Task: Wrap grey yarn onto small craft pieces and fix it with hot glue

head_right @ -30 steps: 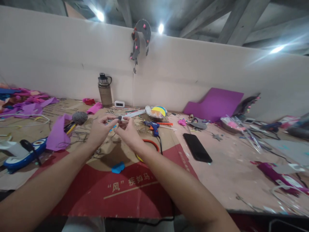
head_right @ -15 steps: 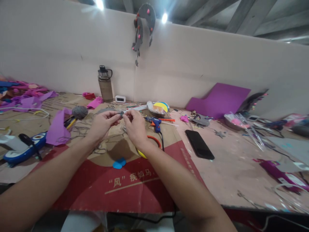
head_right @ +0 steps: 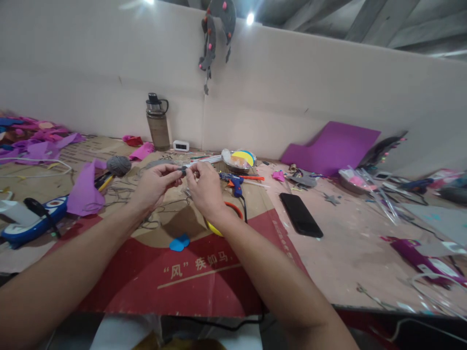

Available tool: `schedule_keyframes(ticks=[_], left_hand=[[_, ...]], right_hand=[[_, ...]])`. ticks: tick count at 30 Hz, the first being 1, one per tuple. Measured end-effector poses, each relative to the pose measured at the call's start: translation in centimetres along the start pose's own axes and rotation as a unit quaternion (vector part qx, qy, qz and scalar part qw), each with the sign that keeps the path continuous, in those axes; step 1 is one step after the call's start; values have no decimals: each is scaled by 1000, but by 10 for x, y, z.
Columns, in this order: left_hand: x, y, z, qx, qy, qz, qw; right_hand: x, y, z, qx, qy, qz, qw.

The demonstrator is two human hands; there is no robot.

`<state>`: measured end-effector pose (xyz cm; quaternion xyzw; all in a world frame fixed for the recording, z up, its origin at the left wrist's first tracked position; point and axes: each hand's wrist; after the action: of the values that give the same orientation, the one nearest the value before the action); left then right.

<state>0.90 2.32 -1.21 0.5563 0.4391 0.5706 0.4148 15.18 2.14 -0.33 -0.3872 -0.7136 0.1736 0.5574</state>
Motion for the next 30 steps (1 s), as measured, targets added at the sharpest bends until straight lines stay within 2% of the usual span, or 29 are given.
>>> schedule_keyframes(ticks=[8, 14, 24, 30], left_hand=[[-2, 3, 1, -3, -2, 4, 1000], [-2, 2, -1, 55, 5, 27, 998], [-2, 2, -6, 161, -7, 71, 984], [-1, 8, -8, 186, -49, 50, 980]], right_hand=[[-1, 1, 0, -37, -9, -37, 999], [-3, 4, 0, -59, -18, -73, 995], [-3, 5, 0, -73, -32, -59, 995], [2, 7, -4, -24, -51, 1, 998]])
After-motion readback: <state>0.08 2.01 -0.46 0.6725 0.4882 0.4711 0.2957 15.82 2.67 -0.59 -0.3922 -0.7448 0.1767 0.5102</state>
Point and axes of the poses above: each hand's wrist, its own x-axis towards the middle knuckle, its own z-axis out of the palm, y = z × x, and after that the axes turned 11 degrees about x, right-handed
